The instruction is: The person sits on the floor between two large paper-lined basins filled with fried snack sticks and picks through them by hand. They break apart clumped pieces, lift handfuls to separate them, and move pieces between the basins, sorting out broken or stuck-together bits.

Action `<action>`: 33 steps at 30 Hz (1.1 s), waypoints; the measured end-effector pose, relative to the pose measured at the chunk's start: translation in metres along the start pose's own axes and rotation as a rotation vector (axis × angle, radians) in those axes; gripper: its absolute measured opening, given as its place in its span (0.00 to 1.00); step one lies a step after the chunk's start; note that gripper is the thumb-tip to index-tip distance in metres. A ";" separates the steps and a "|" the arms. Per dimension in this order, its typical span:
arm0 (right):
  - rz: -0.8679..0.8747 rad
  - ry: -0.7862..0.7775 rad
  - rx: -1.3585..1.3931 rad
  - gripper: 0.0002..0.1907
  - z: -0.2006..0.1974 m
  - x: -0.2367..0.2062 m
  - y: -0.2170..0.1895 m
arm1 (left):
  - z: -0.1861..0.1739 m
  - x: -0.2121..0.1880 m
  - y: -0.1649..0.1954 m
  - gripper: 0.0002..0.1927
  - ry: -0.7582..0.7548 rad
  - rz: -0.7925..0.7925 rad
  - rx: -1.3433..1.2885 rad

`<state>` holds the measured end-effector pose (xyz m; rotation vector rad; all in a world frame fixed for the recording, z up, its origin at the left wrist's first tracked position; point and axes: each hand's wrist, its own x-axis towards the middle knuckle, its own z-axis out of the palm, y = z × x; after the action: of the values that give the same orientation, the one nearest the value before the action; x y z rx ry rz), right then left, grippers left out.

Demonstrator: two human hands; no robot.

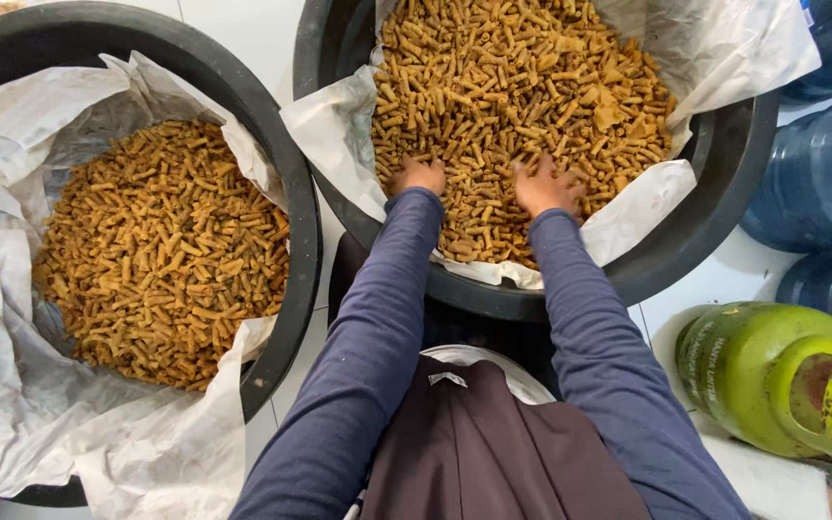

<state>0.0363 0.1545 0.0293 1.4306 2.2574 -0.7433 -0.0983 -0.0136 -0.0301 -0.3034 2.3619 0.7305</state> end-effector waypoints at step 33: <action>-0.185 -0.165 -0.006 0.58 0.023 0.034 0.007 | -0.014 0.006 0.018 0.37 -0.213 0.049 0.071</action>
<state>0.0296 0.1673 -0.0094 1.1231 2.2801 -0.8770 -0.1165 -0.0069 -0.0173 -0.1300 2.1935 0.6650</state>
